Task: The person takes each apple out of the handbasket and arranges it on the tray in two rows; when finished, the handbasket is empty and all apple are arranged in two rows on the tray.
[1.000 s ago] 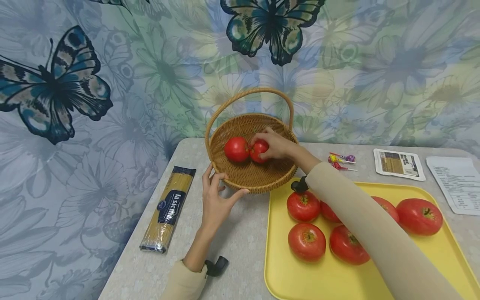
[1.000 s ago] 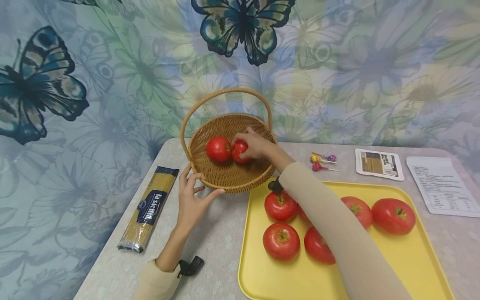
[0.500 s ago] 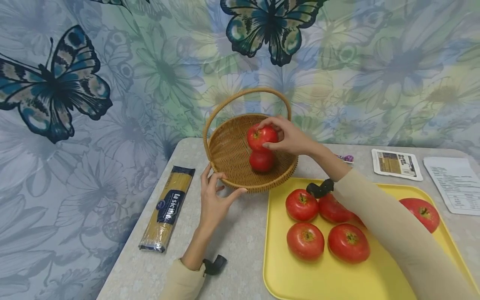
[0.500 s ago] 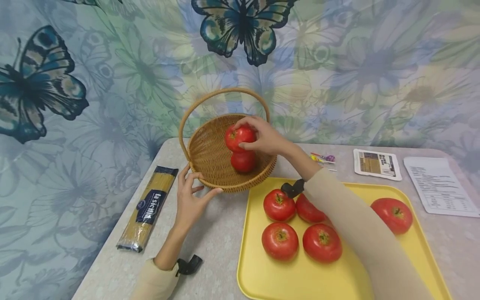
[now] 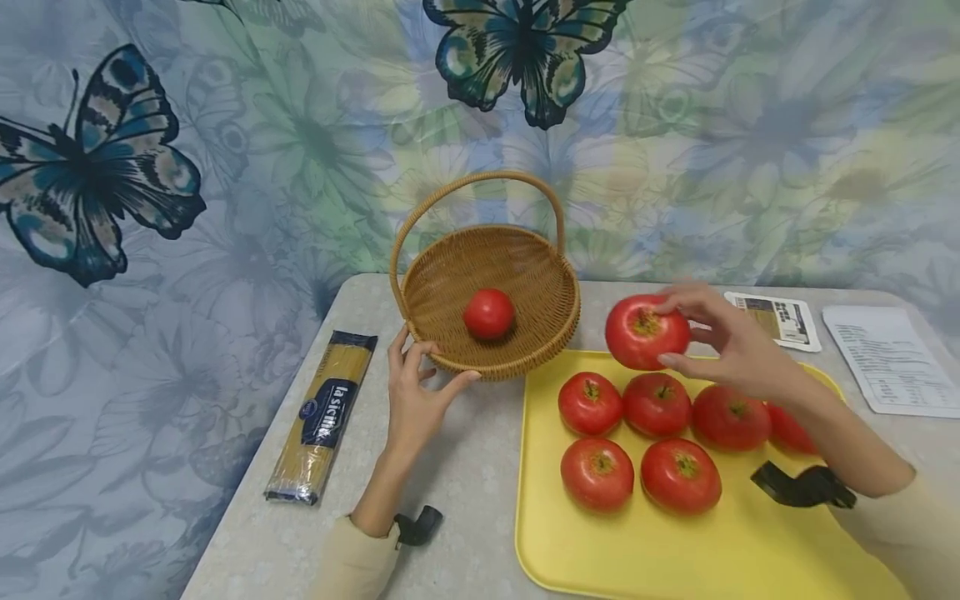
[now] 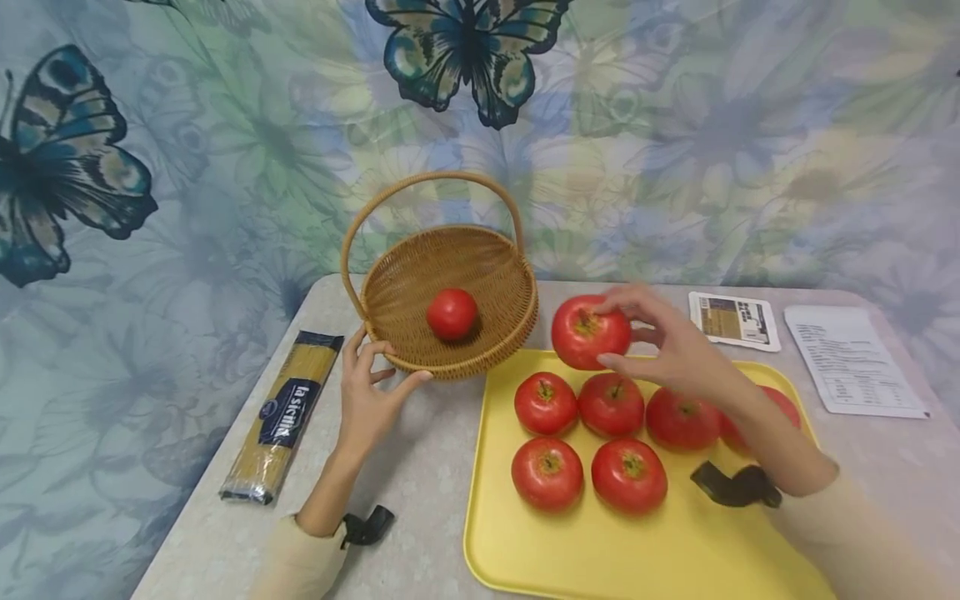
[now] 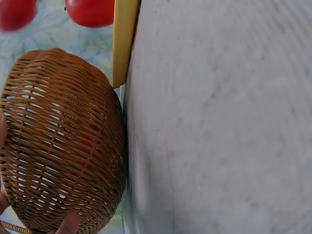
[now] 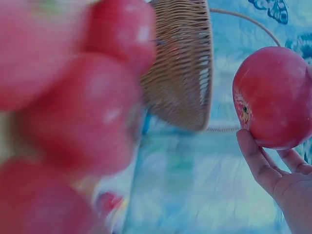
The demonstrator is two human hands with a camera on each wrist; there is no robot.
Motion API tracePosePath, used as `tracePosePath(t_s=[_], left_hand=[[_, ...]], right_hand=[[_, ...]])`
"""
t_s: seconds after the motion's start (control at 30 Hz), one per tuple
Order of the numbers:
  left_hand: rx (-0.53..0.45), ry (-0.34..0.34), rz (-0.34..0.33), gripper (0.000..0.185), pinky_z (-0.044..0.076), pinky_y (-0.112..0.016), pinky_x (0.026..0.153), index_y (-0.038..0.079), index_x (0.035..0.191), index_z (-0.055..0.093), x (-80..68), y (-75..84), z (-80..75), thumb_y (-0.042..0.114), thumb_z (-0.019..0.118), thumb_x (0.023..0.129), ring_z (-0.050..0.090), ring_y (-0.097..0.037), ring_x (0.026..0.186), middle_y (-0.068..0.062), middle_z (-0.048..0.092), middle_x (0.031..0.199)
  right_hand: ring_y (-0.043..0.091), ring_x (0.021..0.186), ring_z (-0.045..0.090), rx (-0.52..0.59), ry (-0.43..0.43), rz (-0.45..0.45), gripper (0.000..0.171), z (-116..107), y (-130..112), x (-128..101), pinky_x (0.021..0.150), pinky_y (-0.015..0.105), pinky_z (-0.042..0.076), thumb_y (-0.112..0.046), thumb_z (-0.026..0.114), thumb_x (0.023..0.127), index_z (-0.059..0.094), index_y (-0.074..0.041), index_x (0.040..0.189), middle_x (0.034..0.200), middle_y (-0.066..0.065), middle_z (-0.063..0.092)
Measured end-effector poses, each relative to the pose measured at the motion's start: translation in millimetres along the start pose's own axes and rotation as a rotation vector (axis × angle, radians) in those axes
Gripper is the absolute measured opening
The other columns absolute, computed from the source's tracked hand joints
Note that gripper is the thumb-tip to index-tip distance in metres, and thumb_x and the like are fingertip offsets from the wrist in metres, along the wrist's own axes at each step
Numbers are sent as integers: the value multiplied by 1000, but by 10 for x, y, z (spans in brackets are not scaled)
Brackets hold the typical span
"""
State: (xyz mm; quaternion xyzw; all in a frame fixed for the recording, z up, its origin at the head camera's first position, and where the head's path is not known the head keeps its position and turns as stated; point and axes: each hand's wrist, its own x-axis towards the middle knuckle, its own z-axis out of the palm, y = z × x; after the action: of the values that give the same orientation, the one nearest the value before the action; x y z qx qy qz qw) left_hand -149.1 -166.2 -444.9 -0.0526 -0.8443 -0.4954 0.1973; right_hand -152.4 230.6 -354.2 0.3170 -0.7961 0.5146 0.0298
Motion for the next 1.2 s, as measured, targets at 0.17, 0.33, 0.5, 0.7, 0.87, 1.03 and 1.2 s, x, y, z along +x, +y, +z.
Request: tracePosePath(t_s=[0.17, 0.33, 0.5, 0.7, 0.87, 1.03, 1.2], left_hand=[[-1, -5, -23, 54, 56, -51, 86, 13, 105, 53, 1, 12, 0, 39, 87, 72, 35, -31, 141, -7, 19, 159], [0, 2, -10, 54, 56, -51, 85, 13, 104, 54, 10, 1, 3, 38, 88, 71, 34, -32, 141, -9, 21, 158], [-9, 12, 3, 52, 56, -53, 84, 12, 103, 54, 19, -12, 6, 35, 88, 71, 34, -32, 141, -10, 23, 158], [-37, 6, 5, 51, 54, -55, 84, 9, 103, 55, 19, -1, 32, 28, 89, 71, 33, -32, 142, -11, 22, 158], [-38, 7, 0, 51, 54, -56, 85, 8, 103, 54, 25, 37, 22, 25, 89, 71, 31, -32, 143, -12, 21, 158], [-41, 3, -7, 50, 54, -54, 85, 10, 103, 54, 32, 12, 33, 27, 89, 71, 30, -30, 144, -10, 21, 158], [-44, 10, -25, 50, 52, -58, 86, 4, 103, 54, 20, 66, 41, 18, 90, 70, 29, -36, 143, -17, 21, 158]], right_hand=[[6, 122, 51, 3, 77, -10, 66, -193, 59, -701, 95, 9, 46, 29, 72, 65, 48, 10, 124, 135, 6, 47], [0, 118, 52, -136, 144, 85, 71, -220, 90, -1281, 89, 7, 47, 30, 73, 61, 48, 10, 124, 133, 2, 48], [-5, 114, 52, -194, 149, 172, 72, -100, 172, -1687, 85, 5, 47, 26, 77, 60, 50, 5, 123, 129, -3, 49], [-5, 115, 50, -135, 127, 230, 66, 11, 347, -1936, 85, 7, 49, 23, 76, 66, 50, 5, 123, 130, -7, 47], [-7, 112, 52, -108, 135, 278, 63, 75, 455, -1959, 82, 9, 51, 21, 76, 69, 48, 4, 123, 131, -9, 47], [-10, 116, 49, -109, 143, 274, 65, 113, 495, -2004, 84, 4, 47, 22, 76, 68, 45, 5, 122, 132, -14, 46], [-8, 117, 46, -173, 135, 219, 69, 94, 444, -1988, 84, 3, 46, 22, 79, 63, 49, 4, 122, 133, -9, 45]])
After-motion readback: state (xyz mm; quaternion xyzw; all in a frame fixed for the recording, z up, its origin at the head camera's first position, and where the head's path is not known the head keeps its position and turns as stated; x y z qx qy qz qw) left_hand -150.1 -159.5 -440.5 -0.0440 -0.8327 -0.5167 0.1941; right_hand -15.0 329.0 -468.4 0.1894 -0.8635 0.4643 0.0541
